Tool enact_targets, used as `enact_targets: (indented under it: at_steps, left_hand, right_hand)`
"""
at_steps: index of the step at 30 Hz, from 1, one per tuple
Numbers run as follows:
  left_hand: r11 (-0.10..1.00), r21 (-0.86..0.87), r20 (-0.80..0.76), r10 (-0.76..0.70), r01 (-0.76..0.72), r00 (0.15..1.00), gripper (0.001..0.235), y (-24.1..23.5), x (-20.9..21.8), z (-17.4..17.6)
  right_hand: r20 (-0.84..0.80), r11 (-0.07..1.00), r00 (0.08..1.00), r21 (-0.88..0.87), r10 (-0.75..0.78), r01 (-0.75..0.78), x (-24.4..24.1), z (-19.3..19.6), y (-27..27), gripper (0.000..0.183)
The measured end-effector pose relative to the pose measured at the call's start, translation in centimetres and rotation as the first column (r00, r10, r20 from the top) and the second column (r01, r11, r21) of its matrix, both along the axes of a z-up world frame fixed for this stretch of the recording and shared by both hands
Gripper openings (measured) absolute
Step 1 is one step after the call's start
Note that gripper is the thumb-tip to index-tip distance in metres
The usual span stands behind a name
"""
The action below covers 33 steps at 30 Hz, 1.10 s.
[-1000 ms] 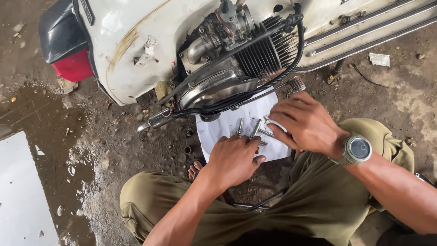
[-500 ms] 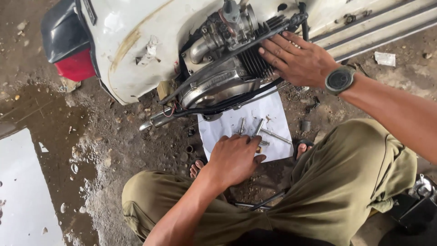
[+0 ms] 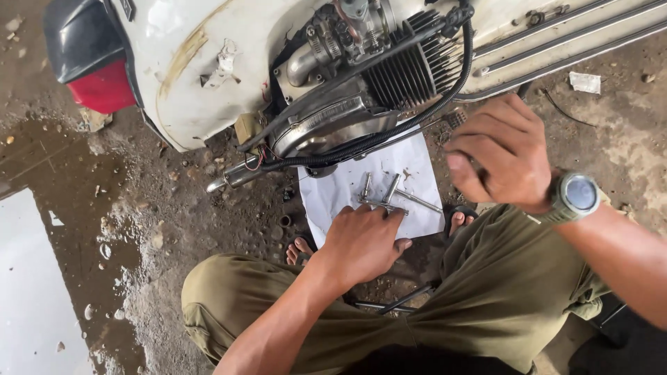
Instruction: The person sits on the ground and uses a screwdriver to tighten a bolt on the motorcycle engine. They then use a wrench to tighten a nut on the engine and adjust a hose connected to the engine.
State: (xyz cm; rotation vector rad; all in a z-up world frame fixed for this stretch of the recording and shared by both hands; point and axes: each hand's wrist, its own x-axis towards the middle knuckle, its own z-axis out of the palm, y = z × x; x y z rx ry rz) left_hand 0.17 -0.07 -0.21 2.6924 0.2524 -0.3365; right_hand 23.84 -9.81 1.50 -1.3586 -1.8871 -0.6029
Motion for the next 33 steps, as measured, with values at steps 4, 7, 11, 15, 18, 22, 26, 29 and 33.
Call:
enact_targets:
  at_steps: [4, 7, 11, 15, 18, 22, 26, 29, 33]
  left_hand:
    - [0.999, 0.037, -0.005, -0.029, 0.029, 1.000, 0.048, -0.6, -0.3, -1.2]
    - [0.999, -0.004, -0.106, -0.050, 0.049, 0.993, 0.042, -0.8, -0.2, -1.0]
    - [0.998, 0.025, -0.060, -0.062, 0.063, 0.996, 0.037, -1.2, -0.2, -1.2]
    - [0.997, 0.023, -0.097, -0.076, 0.078, 0.992, 0.039, -1.6, -0.2, -1.4]
    - [0.997, 0.007, -0.134, -0.073, 0.075, 0.988, 0.041, -1.7, -0.2, -1.4]
    - [0.995, -0.023, -0.219, -0.096, 0.093, 0.971, 0.042, -1.8, -0.2, -1.2]
    - [0.990, -0.104, -0.220, -0.111, 0.090, 0.969, 0.051, -2.7, 0.9, -3.5]
    - [0.979, -0.205, -0.328, -0.081, 0.013, 0.941, 0.050, -3.7, 2.9, -5.8]
    - [0.966, -0.227, -0.520, -0.015, -0.121, 0.854, 0.052, -5.2, 6.7, -8.1]
  right_hand:
    - [0.007, 0.984, 1.000, 0.175, -0.029, 0.027, 1.8, -3.1, -1.7, 0.042]
    - [-0.129, 0.971, 0.986, 0.196, -0.111, 0.135, 3.8, -3.7, -3.1, 0.043]
    - [-0.267, 0.945, 0.932, 0.151, -0.245, 0.291, 3.7, -3.4, -3.7, 0.045]
    - [-0.262, 0.950, 0.932, 0.119, -0.250, 0.289, 3.4, -2.9, -3.8, 0.045]
    - [-0.258, 0.949, 0.933, 0.120, -0.252, 0.290, 4.0, -3.0, -3.9, 0.045]
    - [-0.380, 0.955, 0.877, -0.123, -0.296, 0.269, 4.1, 1.1, -7.0, 0.054]
    - [-0.569, 0.881, 0.720, -0.457, -0.396, 0.123, 5.1, 3.4, -11.7, 0.049]
    - [-0.380, 0.792, 0.831, -0.600, -0.407, 0.113, 6.5, 4.2, -15.0, 0.046]
    - [-0.388, 0.752, 0.860, -0.659, -0.331, -0.008, 10.0, 0.5, -19.4, 0.048]
